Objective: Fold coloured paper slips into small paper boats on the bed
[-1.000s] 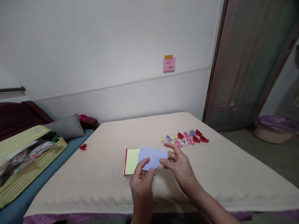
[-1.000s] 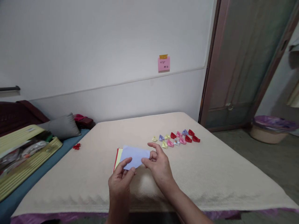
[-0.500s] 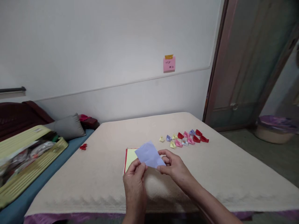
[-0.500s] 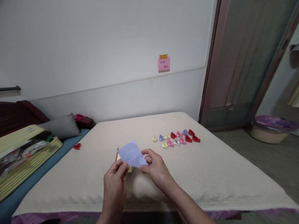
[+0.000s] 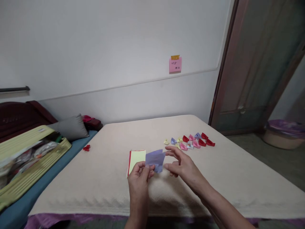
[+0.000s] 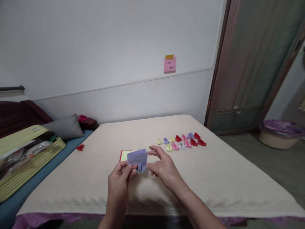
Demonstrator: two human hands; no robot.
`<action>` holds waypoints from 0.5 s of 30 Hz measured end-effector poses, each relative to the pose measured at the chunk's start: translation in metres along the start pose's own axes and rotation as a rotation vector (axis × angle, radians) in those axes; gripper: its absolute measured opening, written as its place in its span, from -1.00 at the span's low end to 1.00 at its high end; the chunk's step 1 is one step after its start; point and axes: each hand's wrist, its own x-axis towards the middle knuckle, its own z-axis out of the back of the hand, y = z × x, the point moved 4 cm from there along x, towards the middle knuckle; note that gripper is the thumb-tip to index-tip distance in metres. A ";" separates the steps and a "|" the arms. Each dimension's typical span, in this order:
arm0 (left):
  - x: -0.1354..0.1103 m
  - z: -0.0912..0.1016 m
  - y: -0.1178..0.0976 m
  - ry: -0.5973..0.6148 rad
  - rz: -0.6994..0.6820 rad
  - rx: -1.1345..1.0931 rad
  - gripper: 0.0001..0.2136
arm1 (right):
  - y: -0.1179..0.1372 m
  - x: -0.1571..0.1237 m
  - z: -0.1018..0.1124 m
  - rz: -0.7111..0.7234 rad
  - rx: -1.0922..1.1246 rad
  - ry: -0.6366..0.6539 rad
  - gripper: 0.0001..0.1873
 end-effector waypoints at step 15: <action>-0.003 -0.005 -0.007 0.144 -0.144 0.265 -0.80 | 0.003 -0.006 -0.007 0.125 0.024 0.068 -0.44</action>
